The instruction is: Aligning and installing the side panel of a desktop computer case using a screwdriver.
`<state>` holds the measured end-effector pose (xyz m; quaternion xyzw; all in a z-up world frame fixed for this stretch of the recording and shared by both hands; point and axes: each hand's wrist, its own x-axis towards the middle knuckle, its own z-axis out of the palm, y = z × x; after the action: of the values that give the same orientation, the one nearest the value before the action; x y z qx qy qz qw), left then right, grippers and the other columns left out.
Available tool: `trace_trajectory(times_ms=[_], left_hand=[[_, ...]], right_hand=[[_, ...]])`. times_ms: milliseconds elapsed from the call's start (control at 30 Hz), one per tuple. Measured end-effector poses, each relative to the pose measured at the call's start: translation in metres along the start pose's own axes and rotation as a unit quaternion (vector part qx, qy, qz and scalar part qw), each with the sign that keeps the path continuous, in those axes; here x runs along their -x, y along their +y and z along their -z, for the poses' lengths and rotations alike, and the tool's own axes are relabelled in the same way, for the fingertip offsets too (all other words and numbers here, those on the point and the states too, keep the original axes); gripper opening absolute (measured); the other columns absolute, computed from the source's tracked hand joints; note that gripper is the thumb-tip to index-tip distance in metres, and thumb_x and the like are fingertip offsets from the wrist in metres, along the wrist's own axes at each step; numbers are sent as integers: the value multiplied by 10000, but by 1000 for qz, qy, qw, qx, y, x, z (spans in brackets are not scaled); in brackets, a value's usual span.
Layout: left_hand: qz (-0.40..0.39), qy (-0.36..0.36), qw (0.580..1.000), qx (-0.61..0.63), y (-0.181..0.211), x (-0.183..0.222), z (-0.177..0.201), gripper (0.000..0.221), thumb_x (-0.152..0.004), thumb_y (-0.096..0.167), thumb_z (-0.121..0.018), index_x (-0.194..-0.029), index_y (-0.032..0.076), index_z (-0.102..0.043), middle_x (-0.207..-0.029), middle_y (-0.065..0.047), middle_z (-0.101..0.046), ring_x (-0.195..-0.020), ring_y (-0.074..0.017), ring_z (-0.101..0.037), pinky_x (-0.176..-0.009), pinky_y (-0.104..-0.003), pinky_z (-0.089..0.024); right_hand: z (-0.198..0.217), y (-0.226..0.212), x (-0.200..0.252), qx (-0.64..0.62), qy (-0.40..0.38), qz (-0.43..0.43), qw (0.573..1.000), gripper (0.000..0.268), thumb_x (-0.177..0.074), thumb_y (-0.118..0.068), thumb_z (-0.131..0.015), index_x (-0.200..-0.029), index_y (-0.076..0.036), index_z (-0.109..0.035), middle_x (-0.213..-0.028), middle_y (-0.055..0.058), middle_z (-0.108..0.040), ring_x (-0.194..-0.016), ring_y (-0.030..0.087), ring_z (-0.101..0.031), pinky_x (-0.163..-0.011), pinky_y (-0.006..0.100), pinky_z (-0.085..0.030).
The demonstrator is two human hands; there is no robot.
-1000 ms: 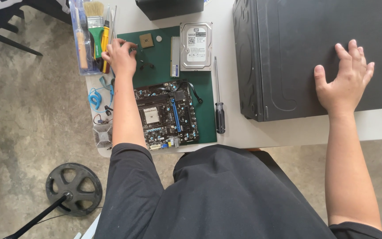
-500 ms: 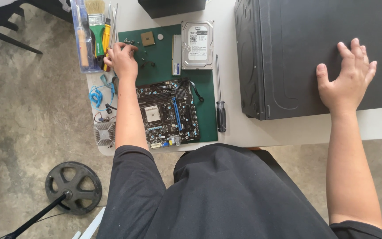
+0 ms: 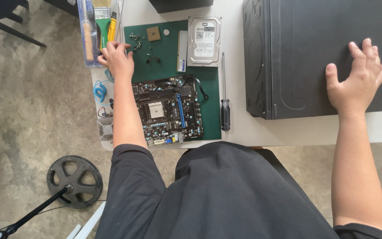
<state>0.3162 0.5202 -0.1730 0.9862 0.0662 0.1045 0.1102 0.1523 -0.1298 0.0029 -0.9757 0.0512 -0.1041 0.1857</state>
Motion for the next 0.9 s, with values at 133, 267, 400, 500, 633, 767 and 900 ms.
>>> trace_trajectory(times_ms=[133, 267, 400, 500, 633, 767, 900], left_hand=[[-38, 3, 999, -19, 6, 4, 1, 164, -876, 215, -870, -979, 279, -759, -1231, -13, -568, -1155, -303, -486, -949, -523, -276], [-41, 17, 998, -36, 9, 5, -7, 163, -876, 372, -886, -937, 270, -774, -1235, -17, -591, -1168, -292, -498, -963, -534, -269], [-11, 12, 999, -36, 12, 2, -15, 156, -896, 381, -881, -914, 266, -776, -1221, -7, -604, -1187, -285, -495, -982, -542, -259], [10, 31, 999, -35, 14, 0, -22, 135, -880, 338, -881, -888, 284, -758, -1201, 7, -601, -1182, -279, -500, -982, -539, -263], [6, 41, 998, -45, 19, 3, -20, 195, -832, 128, -789, -949, 274, -736, -1193, -6, -587, -1173, -283, -516, -978, -537, -268], [-3, 27, 999, -41, 29, 4, -7, 171, -858, 163, -784, -985, 260, -724, -1221, -24, -583, -1194, -289, -504, -975, -526, -268], [-9, 28, 999, -38, 21, 0, -20, 145, -893, 263, -849, -973, 280, -730, -1228, -27, -587, -1198, -292, -502, -988, -535, -262]], right_hand=[[1, -1, 0, -1, -3, -4, 1000, 561, -1102, -240, -662, -1581, 37, -563, -1689, 295, -411, -1531, 550, -318, -1158, 745, -84], [1, -1, 0, -1, -5, -6, 1000, 567, -1097, -240, -659, -1582, 36, -562, -1690, 288, -408, -1530, 553, -317, -1158, 746, -85], [1, -1, 0, -2, -4, -6, 1000, 563, -1103, -250, -654, -1579, 36, -564, -1689, 299, -410, -1530, 560, -320, -1157, 749, -83], [0, 0, 0, -1, -2, -5, 1000, 563, -1103, -262, -650, -1577, 28, -562, -1689, 300, -411, -1530, 555, -324, -1157, 749, -84], [1, -2, 0, -2, -5, -11, 1000, 567, -1102, -264, -649, -1582, 25, -561, -1694, 284, -404, -1535, 542, -321, -1166, 738, -80], [4, -7, -1, -3, -2, -7, 1000, 566, -1103, -265, -645, -1580, 30, -565, -1690, 301, -408, -1536, 542, -330, -1165, 737, -87], [0, 1, 0, -1, 0, -6, 1000, 561, -1104, -261, -653, -1578, 25, -564, -1692, 289, -407, -1536, 540, -336, -1162, 747, -97]])
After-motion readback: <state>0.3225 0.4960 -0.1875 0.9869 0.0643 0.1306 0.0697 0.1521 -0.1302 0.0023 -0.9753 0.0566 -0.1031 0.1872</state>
